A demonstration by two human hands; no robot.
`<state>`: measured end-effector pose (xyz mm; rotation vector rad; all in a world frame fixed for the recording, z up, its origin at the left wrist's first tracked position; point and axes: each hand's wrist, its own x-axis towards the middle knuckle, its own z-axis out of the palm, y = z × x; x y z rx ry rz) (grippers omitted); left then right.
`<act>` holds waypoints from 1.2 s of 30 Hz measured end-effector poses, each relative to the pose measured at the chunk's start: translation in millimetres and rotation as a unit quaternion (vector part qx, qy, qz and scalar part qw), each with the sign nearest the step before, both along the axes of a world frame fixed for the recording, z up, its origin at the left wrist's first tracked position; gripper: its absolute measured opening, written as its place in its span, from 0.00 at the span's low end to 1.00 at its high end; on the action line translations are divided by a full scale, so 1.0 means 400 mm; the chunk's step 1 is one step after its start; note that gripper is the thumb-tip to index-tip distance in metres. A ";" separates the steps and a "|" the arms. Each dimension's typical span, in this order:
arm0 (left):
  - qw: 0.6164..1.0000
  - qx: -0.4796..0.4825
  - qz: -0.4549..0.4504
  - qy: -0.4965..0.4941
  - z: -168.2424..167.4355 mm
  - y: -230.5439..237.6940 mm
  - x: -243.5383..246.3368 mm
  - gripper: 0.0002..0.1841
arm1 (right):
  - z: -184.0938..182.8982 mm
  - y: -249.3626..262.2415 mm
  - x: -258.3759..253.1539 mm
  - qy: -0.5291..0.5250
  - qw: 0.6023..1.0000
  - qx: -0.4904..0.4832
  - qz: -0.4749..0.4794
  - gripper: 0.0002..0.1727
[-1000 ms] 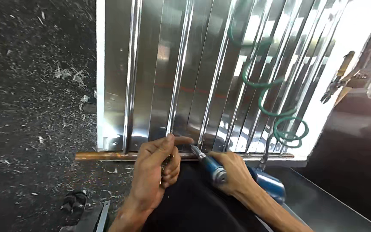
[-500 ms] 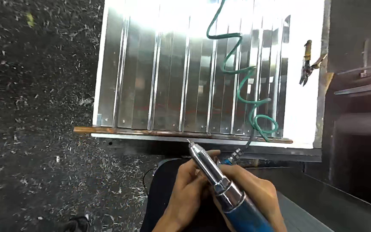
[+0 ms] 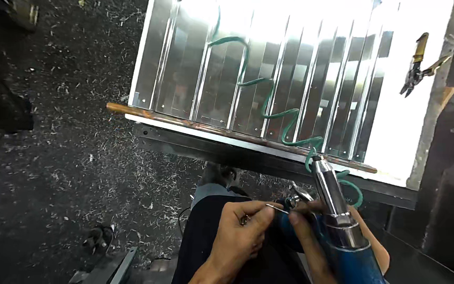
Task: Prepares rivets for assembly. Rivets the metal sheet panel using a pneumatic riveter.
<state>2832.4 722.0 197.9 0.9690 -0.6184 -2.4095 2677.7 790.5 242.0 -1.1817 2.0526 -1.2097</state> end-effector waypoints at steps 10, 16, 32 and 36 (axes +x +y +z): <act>0.976 0.025 0.205 -0.065 0.035 -0.099 0.068 0.14 | -0.022 -0.037 -0.028 0.055 0.966 0.033 0.250 0.19; 0.974 0.067 0.202 -0.082 0.022 -0.165 0.062 0.14 | 0.016 -0.058 -0.020 0.114 0.944 0.098 0.294 0.19; 0.953 0.265 0.090 -0.119 -0.050 -0.419 0.003 0.14 | -0.041 -0.260 -0.015 0.153 0.951 0.162 0.214 0.19; 0.941 0.310 0.037 -0.127 -0.096 -0.487 -0.032 0.14 | -0.053 -0.320 -0.024 0.158 0.942 0.222 0.195 0.19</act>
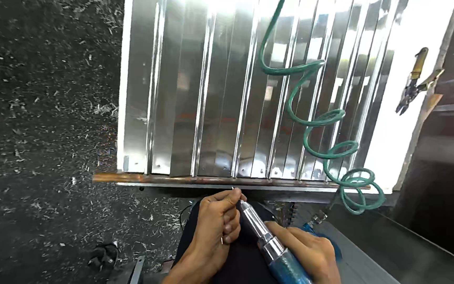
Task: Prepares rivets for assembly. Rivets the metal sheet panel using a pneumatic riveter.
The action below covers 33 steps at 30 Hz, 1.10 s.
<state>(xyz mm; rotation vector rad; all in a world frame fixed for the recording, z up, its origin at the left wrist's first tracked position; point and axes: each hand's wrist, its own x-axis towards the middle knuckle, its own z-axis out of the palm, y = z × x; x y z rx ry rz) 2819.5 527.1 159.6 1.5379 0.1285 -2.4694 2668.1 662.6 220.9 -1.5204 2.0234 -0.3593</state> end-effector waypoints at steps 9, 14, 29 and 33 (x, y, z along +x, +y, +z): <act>0.997 0.062 -0.048 -0.022 -0.100 -0.084 -0.072 0.14 | -0.057 -0.053 -0.017 -0.005 0.996 0.069 -0.060 0.18; 0.995 0.085 -0.032 -0.032 -0.095 -0.104 -0.078 0.14 | -0.060 -0.070 -0.012 0.007 0.996 0.058 -0.066 0.17; 0.996 0.069 -0.064 0.000 -0.100 -0.070 -0.046 0.15 | -0.086 -0.050 -0.004 0.007 0.997 0.049 -0.061 0.17; 0.978 0.019 -0.209 0.017 -0.160 -0.057 -0.061 0.13 | -0.147 -0.056 -0.034 0.015 0.988 0.120 -0.101 0.17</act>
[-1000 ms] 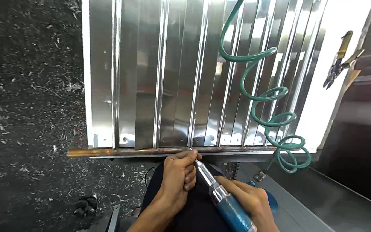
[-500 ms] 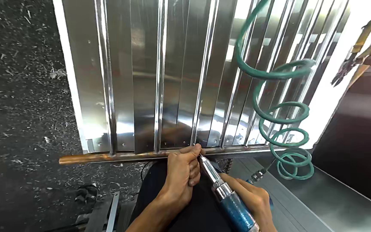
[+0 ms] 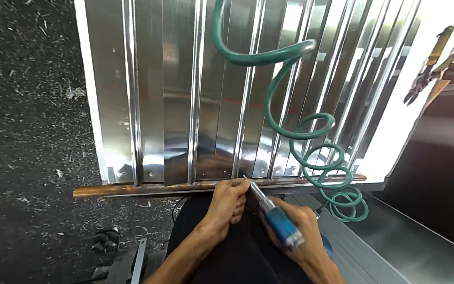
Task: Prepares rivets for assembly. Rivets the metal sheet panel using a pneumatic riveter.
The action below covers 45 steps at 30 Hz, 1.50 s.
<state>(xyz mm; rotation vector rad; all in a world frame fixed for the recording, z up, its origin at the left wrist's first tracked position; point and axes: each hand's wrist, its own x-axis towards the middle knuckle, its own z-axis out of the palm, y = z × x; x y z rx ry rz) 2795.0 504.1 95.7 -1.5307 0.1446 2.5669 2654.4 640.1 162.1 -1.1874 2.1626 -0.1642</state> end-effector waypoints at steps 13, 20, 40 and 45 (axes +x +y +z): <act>0.954 -0.280 -0.105 -0.026 -0.034 -0.073 0.109 0.11 | 0.000 -0.139 -0.017 -0.017 0.975 0.203 0.083 0.27; 0.905 -0.409 -0.114 0.007 0.009 -0.091 0.082 0.12 | -0.039 -0.150 -0.036 -0.009 0.969 0.186 0.164 0.20; 0.714 -0.662 -0.126 0.190 0.216 0.309 0.119 0.38 | 0.240 0.172 0.076 -0.179 0.961 -0.209 0.017 0.16; 0.697 -0.677 -0.159 0.175 0.220 0.403 0.132 0.37 | 0.249 0.269 0.098 -0.161 0.966 -0.204 0.013 0.15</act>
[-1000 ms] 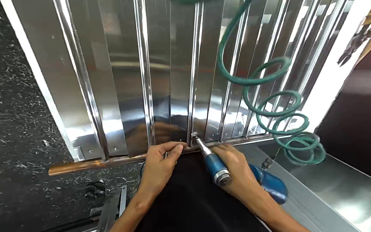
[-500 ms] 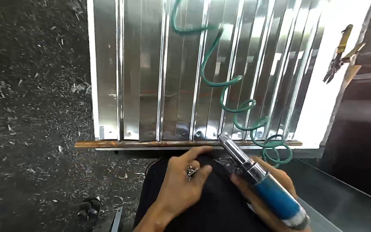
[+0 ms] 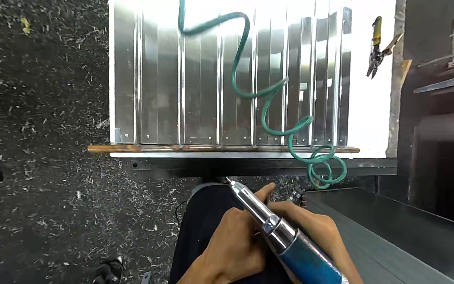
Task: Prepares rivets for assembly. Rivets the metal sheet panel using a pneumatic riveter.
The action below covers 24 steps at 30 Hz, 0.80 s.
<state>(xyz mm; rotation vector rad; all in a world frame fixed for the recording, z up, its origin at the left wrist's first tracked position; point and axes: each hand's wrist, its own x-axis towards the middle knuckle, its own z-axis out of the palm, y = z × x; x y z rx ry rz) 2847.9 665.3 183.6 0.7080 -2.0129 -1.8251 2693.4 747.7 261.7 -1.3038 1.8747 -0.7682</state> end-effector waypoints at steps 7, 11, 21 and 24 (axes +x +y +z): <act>0.990 0.081 0.110 0.028 -0.002 0.077 0.037 0.16 | -0.020 0.121 0.009 -0.043 0.984 -0.080 -0.150 0.17; 0.958 0.237 0.140 0.081 0.040 0.130 0.037 0.13 | -0.030 0.153 0.032 -0.029 0.985 -0.082 -0.152 0.17; 0.812 0.422 0.389 0.101 0.083 0.055 0.119 0.13 | -0.066 0.123 0.054 -0.016 0.994 -0.108 0.024 0.21; 0.803 0.418 0.410 0.106 0.077 0.008 0.127 0.13 | -0.030 0.105 0.052 0.030 0.994 -0.070 0.077 0.20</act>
